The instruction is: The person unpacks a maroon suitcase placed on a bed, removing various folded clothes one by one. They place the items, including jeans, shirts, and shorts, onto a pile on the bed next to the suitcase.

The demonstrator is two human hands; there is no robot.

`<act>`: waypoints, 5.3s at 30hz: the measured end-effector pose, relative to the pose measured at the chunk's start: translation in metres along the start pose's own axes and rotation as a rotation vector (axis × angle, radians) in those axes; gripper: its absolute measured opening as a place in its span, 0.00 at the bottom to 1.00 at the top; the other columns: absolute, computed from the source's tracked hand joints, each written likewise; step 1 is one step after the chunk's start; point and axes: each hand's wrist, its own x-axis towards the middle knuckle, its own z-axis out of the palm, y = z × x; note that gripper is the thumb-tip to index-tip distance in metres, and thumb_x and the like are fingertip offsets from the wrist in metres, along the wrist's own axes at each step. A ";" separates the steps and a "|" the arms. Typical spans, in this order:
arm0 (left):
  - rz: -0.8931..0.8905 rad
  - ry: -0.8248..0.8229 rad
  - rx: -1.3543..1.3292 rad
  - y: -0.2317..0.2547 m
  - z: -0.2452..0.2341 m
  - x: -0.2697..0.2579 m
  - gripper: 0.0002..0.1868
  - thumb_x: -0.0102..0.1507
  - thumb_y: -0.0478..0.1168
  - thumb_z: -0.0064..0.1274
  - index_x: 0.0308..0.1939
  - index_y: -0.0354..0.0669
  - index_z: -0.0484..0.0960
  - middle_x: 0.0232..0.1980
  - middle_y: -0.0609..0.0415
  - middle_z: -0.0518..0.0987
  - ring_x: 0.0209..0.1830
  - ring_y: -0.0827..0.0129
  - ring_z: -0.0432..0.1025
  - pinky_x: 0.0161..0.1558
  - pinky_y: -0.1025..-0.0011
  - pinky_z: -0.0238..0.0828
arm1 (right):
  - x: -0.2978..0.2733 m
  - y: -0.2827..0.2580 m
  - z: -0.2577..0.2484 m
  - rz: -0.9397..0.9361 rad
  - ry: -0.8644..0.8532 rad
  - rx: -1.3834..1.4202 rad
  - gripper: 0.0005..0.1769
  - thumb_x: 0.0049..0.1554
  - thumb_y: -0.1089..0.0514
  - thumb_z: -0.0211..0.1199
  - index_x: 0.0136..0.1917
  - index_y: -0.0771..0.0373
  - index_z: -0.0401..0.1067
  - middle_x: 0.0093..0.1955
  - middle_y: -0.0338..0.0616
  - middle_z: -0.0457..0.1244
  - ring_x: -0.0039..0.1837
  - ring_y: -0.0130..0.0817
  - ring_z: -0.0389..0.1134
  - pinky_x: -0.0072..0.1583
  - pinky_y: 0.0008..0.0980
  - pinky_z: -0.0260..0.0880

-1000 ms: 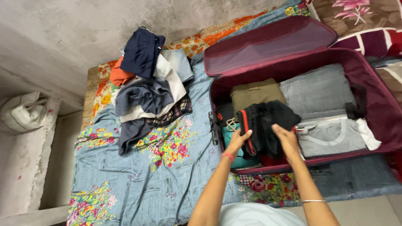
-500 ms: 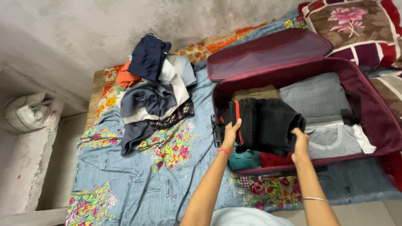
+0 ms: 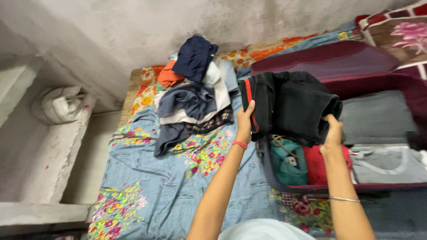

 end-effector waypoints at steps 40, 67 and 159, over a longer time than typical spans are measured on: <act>0.328 -0.271 1.451 0.055 -0.303 0.319 0.42 0.64 0.51 0.55 0.78 0.46 0.57 0.84 0.45 0.49 0.84 0.50 0.42 0.73 0.38 0.44 | 0.122 0.301 0.474 -0.481 -0.338 -1.261 0.47 0.51 0.66 0.62 0.81 0.47 0.55 0.86 0.61 0.36 0.83 0.62 0.40 0.76 0.53 0.49; 0.537 -0.351 1.172 0.017 -0.153 0.140 0.37 0.64 0.36 0.45 0.78 0.41 0.56 0.83 0.42 0.54 0.84 0.50 0.47 0.76 0.47 0.44 | 0.038 0.207 0.300 -0.613 -0.249 -1.088 0.36 0.57 0.60 0.62 0.78 0.61 0.60 0.81 0.66 0.47 0.80 0.62 0.48 0.77 0.51 0.49; 0.062 -0.041 0.441 -0.212 0.074 -0.033 0.22 0.56 0.36 0.67 0.54 0.40 0.82 0.41 0.50 0.83 0.38 0.67 0.75 0.45 0.70 0.74 | -0.012 -0.007 -0.226 -0.354 0.328 0.183 0.14 0.58 0.69 0.51 0.55 0.60 0.70 0.55 0.43 0.65 0.60 0.35 0.67 0.66 0.34 0.68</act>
